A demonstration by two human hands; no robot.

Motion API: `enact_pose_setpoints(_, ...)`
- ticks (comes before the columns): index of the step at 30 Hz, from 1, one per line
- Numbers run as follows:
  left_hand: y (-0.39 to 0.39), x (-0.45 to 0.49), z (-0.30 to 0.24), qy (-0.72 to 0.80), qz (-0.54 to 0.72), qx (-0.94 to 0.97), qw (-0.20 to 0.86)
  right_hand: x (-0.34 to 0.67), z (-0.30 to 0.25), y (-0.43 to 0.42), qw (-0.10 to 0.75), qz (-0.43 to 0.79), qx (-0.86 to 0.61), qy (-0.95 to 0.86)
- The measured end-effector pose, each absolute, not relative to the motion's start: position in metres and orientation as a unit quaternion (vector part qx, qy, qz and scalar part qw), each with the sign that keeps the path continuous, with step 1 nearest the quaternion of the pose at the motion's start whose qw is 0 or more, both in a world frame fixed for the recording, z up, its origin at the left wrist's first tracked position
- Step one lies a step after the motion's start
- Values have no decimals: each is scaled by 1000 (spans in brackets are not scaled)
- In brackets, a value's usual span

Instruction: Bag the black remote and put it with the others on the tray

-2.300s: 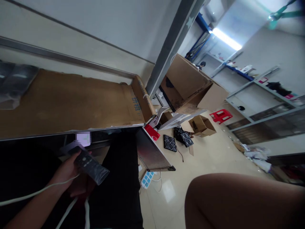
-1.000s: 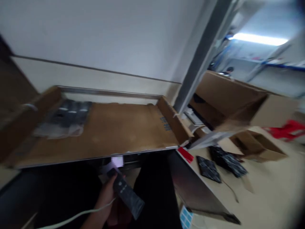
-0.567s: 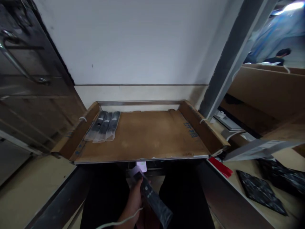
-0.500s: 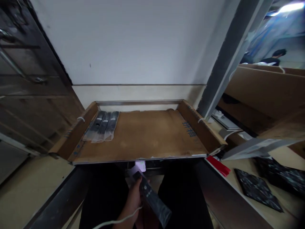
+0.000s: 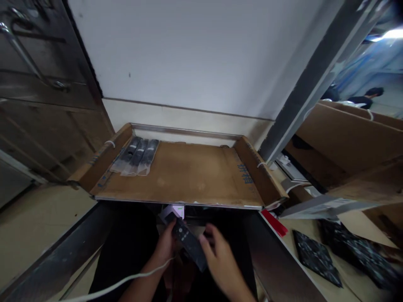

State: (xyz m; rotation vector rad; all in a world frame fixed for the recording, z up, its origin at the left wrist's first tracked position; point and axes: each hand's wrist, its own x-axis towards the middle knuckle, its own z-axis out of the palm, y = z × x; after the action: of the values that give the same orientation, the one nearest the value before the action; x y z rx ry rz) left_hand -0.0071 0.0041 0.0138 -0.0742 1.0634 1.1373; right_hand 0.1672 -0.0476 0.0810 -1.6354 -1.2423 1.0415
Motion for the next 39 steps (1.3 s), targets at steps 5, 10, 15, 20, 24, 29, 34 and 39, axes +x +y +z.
enact_pose_setpoints(5,0,-13,28,483,601,-44,635,147,17,-84,372,663,-605,-235)
enact_pose_setpoints(10,-4,-15,32,488,610,-9,625,130,19,-70,409,678,-571,-215)
enact_pose_setpoints(15,-5,-18,35,476,586,-64,652,123,24,-69,430,642,-558,-303)
enact_pose_setpoints(20,-1,-20,40,446,575,-101,679,134,23,-83,401,650,-524,-376)
enact_pose_setpoints(24,-3,-17,27,448,564,-105,686,134,26,-90,353,679,-473,-437)
enact_pose_setpoints(29,-15,-11,-5,453,470,-109,750,118,28,-93,353,664,-471,-460)
enact_pose_setpoints(34,-13,-8,-3,441,495,-114,740,109,34,-93,363,675,-483,-423)
enact_pose_setpoints(39,-5,-12,12,438,527,-106,720,116,26,-99,381,661,-542,-353)
